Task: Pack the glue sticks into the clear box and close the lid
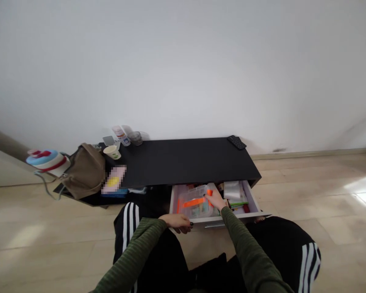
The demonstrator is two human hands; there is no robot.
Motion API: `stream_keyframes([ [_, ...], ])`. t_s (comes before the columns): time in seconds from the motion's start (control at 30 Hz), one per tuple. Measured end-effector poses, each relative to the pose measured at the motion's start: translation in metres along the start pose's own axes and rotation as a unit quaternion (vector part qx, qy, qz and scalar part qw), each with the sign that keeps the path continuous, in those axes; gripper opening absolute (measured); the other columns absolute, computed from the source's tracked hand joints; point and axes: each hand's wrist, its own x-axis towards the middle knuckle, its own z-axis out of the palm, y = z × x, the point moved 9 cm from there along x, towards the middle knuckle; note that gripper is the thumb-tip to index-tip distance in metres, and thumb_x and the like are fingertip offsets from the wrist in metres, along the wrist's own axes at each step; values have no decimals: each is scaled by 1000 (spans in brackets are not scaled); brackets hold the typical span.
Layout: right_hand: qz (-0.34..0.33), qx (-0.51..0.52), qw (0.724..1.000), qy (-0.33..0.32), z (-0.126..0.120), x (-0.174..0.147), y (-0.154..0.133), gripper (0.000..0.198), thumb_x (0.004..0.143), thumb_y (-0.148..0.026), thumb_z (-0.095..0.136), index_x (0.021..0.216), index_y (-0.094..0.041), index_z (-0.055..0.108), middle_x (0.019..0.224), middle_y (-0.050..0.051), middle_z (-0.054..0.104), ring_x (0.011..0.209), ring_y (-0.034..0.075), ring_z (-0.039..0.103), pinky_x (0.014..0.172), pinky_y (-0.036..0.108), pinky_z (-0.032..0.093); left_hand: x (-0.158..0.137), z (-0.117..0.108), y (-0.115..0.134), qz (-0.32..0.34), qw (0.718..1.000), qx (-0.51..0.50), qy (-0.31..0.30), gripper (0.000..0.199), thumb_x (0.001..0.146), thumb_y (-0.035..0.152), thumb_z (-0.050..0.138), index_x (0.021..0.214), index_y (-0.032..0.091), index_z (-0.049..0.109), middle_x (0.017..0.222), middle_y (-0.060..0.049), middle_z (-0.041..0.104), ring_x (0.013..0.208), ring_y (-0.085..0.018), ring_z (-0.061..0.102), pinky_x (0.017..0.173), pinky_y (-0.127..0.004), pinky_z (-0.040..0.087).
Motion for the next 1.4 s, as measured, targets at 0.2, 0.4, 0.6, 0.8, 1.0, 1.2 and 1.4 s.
stream_keyframes([
  [0.2, -71, -75, 991, 86, -81, -25, -52, 35, 68, -29, 72, 92, -24, 47, 70, -3, 58, 68, 19, 59, 62, 26, 35, 2, -8, 6, -7, 997, 19, 71, 27, 87, 39, 56, 89, 16, 70, 90, -5, 74, 64, -8, 64, 52, -16, 41],
  [0.4, -106, -9, 983, 149, -178, -50, -81, 38, 62, -35, 76, 91, -25, 54, 76, -2, 65, 70, 19, 61, 66, 28, 42, 0, -19, 18, -3, 994, 53, 92, 24, 86, 36, 58, 85, 16, 71, 79, -3, 72, 60, -9, 61, 55, -19, 45],
  [0.6, -77, 297, 941, 145, -206, -39, -78, 37, 56, -36, 76, 86, -23, 57, 73, -2, 63, 64, 17, 59, 60, 28, 47, -12, -64, 47, 26, 961, 125, 246, 24, 89, 29, 54, 80, 14, 71, 95, -12, 75, 94, -22, 69, 81, -29, 51],
  [0.8, -51, 399, 902, 156, -174, 10, -90, 35, 52, -40, 73, 75, -23, 52, 64, -3, 56, 57, 15, 54, 54, 28, 47, -42, -109, 68, 42, 914, 117, 386, 30, 98, 23, 40, 100, 15, 69, 114, -19, 72, 111, -25, 69, 88, -31, 52],
  [1.0, -49, 409, 903, 124, -137, 80, -103, 34, 56, -40, 72, 78, -24, 52, 68, 0, 60, 64, 18, 60, 61, 31, 52, -126, -195, 72, 155, 797, -140, 567, 34, 102, 36, 28, 111, 19, 57, 106, -9, 71, 63, -11, 69, 49, -19, 46],
  [1.2, -63, 219, 969, 100, -132, 121, -117, 33, 79, -51, 62, 89, -21, 67, 84, 7, 72, 80, 23, 66, 70, 31, 50, -140, -261, 113, 110, 802, -40, 586, 52, 97, 63, 41, 118, 20, 63, 98, -8, 73, 71, -18, 69, 64, -27, 49],
  [1.4, -89, -21, 985, 143, -147, 122, -134, 40, 93, -50, 50, 73, -21, 70, 78, 11, 72, 79, 24, 64, 69, 30, 39, -119, -273, 136, 37, 814, 79, 574, 49, 102, 51, 35, 123, 17, 63, 107, -17, 74, 102, -31, 70, 80, -34, 48],
])
